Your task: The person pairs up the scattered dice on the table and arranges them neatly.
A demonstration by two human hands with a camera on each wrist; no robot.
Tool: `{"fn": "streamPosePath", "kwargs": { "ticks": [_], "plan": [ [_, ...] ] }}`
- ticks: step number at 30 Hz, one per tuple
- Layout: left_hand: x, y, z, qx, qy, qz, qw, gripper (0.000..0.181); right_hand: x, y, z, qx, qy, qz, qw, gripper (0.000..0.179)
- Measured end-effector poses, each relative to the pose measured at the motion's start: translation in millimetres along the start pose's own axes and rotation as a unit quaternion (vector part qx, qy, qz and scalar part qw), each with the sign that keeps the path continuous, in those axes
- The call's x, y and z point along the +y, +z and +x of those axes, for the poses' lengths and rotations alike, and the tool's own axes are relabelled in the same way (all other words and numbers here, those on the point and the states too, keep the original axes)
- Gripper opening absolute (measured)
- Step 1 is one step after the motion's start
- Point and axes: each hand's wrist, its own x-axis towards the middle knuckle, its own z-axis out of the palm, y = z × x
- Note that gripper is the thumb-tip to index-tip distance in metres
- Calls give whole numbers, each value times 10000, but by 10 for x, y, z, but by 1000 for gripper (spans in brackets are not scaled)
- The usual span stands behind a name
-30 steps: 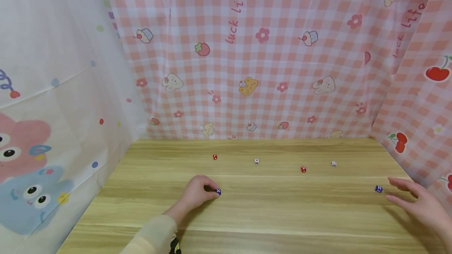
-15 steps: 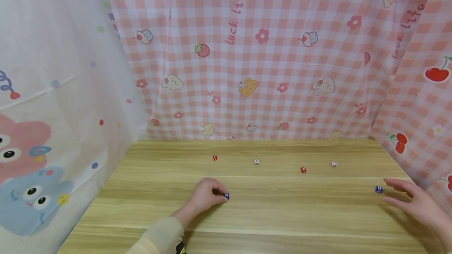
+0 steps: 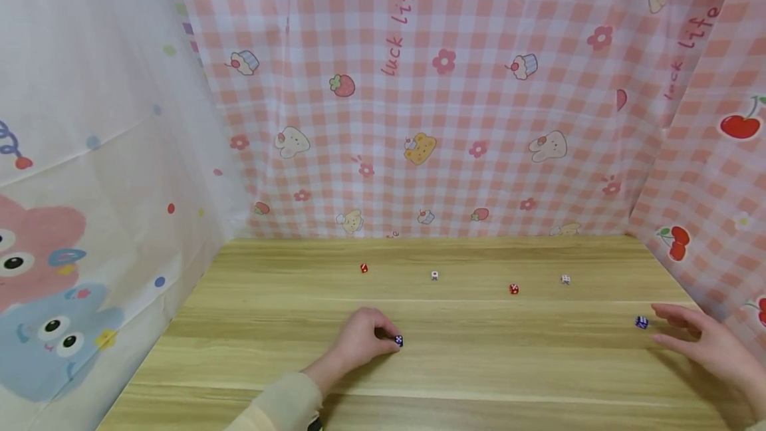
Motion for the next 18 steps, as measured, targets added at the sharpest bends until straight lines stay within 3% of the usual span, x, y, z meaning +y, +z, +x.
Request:
{"fn": "streamPosePath", "kwargs": {
  "ticks": [10, 18],
  "plan": [
    [140, 120, -22, -108, -34, -34, 9999, 15, 112, 22, 35, -313, -211, 584, 9976, 35],
    [197, 168, -15, -184, -48, -70, 9998, 14, 117, 30, 67, -403, -180, 710, 9965, 57]
  ]
}}
